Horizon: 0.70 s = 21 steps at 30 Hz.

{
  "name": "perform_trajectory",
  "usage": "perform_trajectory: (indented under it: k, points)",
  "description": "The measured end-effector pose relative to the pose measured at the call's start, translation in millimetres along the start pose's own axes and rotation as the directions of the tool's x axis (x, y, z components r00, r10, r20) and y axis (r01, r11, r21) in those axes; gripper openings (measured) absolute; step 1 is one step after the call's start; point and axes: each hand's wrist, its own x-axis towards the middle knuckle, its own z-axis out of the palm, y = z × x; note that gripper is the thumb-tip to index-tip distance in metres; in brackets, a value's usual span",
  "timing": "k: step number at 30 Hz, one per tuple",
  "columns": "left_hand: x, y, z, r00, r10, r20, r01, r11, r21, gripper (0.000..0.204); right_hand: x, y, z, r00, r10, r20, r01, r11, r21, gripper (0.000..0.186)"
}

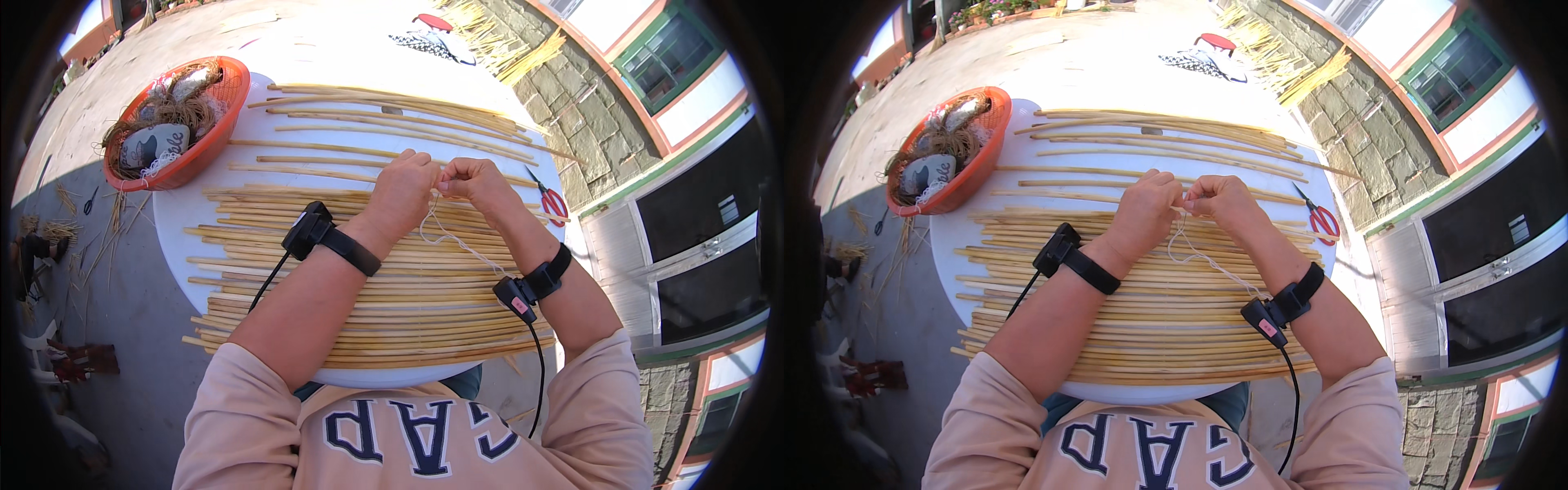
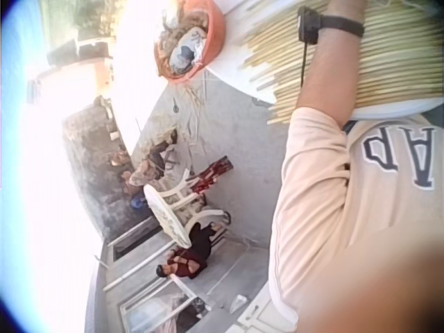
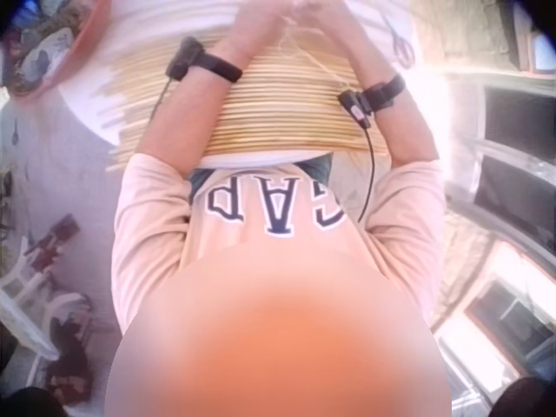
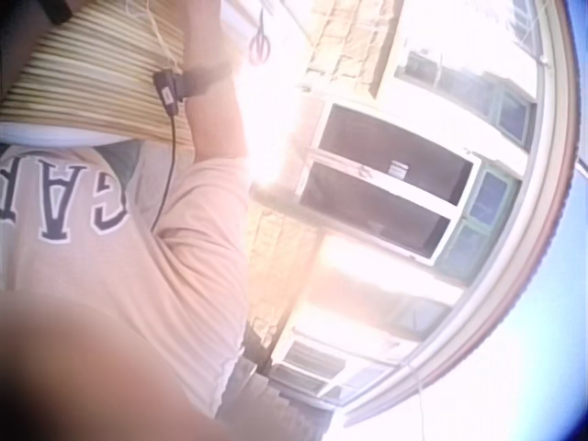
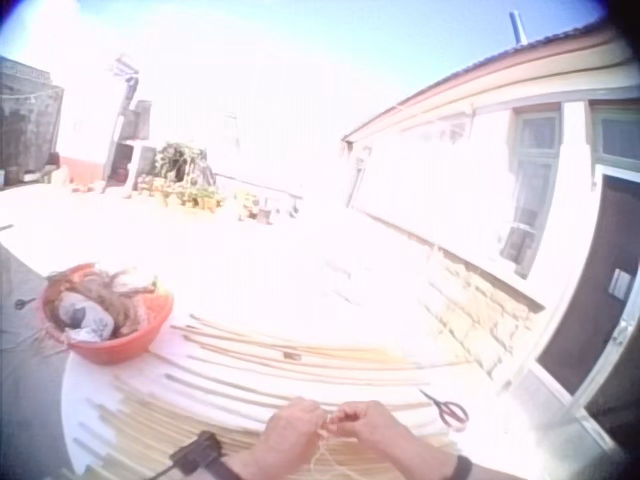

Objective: The person uses a needle and thread to tie together a series of bamboo slats on a table, handling the needle and thread by hand and periodically shifting the slats into position.

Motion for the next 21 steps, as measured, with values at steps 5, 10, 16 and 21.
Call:
perform_trajectory:
  k: [5,10,16,21]
  points:
    - [1.6,-4.7,1.1,1.0,-0.005,0.031,0.005,1.0,-0.013,0.013,12.0,-10.1,6.9,0.988,-0.024,-0.154,0.056,0.977,0.206,0.006]
    - [-0.1,-4.0,-1.1,0.999,-0.034,0.018,0.033,0.999,0.013,0.014,6.7,-14.7,13.3,0.988,0.04,-0.15,-0.007,0.977,0.211,0.005]
    - [-0.1,-2.2,0.9,0.999,-0.032,0.033,0.032,0.999,0.013,0.013,6.3,-7.4,8.3,0.998,0.025,-0.052,-0.019,0.993,0.119,0.007]
    - [-2.9,-0.7,5.0,0.988,0.034,0.148,-0.033,0.999,-0.008,0.013,30.2,-37.7,-5.6,0.918,0.111,-0.38,-0.004,0.962,0.272,0.009]
